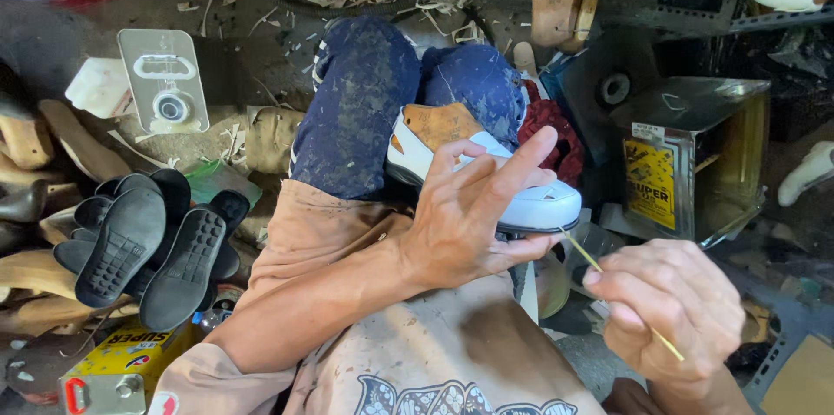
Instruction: The person uses a wooden stick to apply glue to the sole of a white shoe. They then use a hammer to tap the shoe, likely to secure the sole or shape the material.
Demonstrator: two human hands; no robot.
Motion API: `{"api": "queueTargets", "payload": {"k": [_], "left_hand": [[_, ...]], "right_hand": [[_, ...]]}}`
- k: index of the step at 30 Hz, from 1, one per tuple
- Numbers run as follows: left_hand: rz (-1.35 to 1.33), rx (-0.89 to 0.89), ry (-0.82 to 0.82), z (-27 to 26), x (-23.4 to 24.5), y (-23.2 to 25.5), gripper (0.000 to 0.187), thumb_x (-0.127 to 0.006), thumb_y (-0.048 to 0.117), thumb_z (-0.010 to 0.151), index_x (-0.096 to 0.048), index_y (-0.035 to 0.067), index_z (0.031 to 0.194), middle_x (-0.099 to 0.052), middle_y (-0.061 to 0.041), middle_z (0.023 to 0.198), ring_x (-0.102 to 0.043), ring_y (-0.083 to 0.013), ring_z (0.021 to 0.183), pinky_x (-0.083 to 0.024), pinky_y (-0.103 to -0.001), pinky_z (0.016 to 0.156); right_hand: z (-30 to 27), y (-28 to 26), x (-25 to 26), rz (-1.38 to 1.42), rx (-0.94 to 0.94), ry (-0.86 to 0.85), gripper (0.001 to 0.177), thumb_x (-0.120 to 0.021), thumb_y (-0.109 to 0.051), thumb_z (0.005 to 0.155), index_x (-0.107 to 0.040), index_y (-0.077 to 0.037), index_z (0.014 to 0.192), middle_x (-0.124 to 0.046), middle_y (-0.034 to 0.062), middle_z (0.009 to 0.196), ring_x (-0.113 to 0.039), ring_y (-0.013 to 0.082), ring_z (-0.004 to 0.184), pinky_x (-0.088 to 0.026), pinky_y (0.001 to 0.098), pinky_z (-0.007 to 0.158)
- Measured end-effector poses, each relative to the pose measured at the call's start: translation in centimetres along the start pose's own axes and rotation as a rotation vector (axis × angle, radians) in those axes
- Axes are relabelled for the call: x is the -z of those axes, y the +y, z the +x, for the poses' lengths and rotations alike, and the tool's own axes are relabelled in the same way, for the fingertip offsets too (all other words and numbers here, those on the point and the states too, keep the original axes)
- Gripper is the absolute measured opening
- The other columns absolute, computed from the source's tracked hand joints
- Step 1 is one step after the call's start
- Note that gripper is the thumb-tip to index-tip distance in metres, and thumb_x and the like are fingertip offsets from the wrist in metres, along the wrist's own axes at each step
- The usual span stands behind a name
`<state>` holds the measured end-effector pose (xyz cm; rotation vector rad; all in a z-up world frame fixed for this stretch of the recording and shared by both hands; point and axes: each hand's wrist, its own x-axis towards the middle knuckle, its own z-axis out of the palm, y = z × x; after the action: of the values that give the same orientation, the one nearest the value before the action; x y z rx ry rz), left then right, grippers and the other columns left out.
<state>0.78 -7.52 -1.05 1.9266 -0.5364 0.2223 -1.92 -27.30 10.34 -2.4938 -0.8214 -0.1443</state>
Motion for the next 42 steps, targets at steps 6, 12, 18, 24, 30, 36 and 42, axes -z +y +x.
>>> {"api": "queueTargets", "payload": {"k": [6,12,18,24,30,36,42], "left_hand": [[-0.028,0.009,0.001,0.2,1.2,0.0,0.086,-0.086,0.040,0.095,-0.034,0.005,0.155,-0.078,0.005,0.126,-0.073,-0.0103,0.111,-0.043,-0.037,0.105],[-0.009,0.030,0.051,0.0,2.0,-0.2,0.091,-0.092,0.040,0.090,-0.036,0.006,0.153,-0.079,0.007,0.122,-0.074,-0.0074,0.113,-0.042,-0.038,0.108],[-0.006,0.026,0.081,-0.3,3.1,-0.2,0.094,-0.094,0.039,0.089,-0.034,0.003,0.152,-0.078,0.005,0.122,-0.076,-0.0081,0.115,-0.044,-0.040,0.107],[-0.071,0.067,0.062,-1.0,3.6,-0.6,0.099,-0.091,0.036,0.085,-0.028,0.004,0.155,-0.078,0.003,0.121,-0.078,-0.0119,0.113,-0.041,-0.043,0.110],[-0.063,0.035,0.090,-1.2,4.4,-0.7,0.092,-0.086,0.035,0.089,-0.029,0.000,0.152,-0.077,0.001,0.122,-0.080,-0.0138,0.109,-0.043,-0.041,0.108],[-0.018,0.039,0.071,-1.6,5.7,-0.7,0.098,-0.089,0.036,0.088,-0.024,0.001,0.154,-0.078,-0.002,0.120,-0.075,-0.0146,0.112,-0.043,-0.041,0.106],[-0.076,0.071,0.044,-2.3,7.4,-0.8,0.102,-0.086,0.034,0.091,-0.016,0.004,0.159,-0.076,-0.006,0.125,-0.079,-0.0235,0.114,-0.045,-0.042,0.111]], "right_hand": [[-0.1,0.1,-0.8,0.032,0.064,-0.031,0.029,-0.042,-0.021,0.100,-0.065,-0.003,0.098,-0.071,0.0135,0.088,-0.072,0.0291,0.077,-0.057,0.0413,0.071],[0.4,-0.2,-2.7,0.058,0.041,0.203,0.035,-0.037,-0.020,0.102,-0.061,-0.001,0.085,-0.065,0.0130,0.072,-0.068,0.0258,0.062,-0.055,0.0385,0.059],[0.8,-0.5,-4.0,0.107,0.028,0.398,0.035,-0.035,-0.019,0.107,-0.055,-0.001,0.085,-0.062,0.0102,0.065,-0.065,0.0230,0.054,-0.051,0.0371,0.052],[1.1,-1.3,-4.0,0.171,-0.007,0.207,0.034,-0.039,-0.024,0.102,-0.064,-0.007,0.088,-0.072,0.0066,0.079,-0.074,0.0222,0.070,-0.060,0.0381,0.069],[1.1,-2.0,-5.1,0.217,-0.042,0.282,0.037,-0.037,-0.025,0.104,-0.063,-0.007,0.085,-0.070,0.0050,0.074,-0.073,0.0204,0.065,-0.060,0.0365,0.065],[1.6,-2.5,-7.1,0.241,-0.077,0.470,0.037,-0.032,-0.025,0.110,-0.054,-0.005,0.087,-0.065,0.0099,0.067,-0.067,0.0234,0.057,-0.056,0.0369,0.058],[1.9,-3.2,-8.7,0.318,-0.080,0.558,0.037,-0.034,-0.024,0.109,-0.054,-0.006,0.085,-0.064,0.0087,0.064,-0.065,0.0219,0.052,-0.056,0.0361,0.055]]}}
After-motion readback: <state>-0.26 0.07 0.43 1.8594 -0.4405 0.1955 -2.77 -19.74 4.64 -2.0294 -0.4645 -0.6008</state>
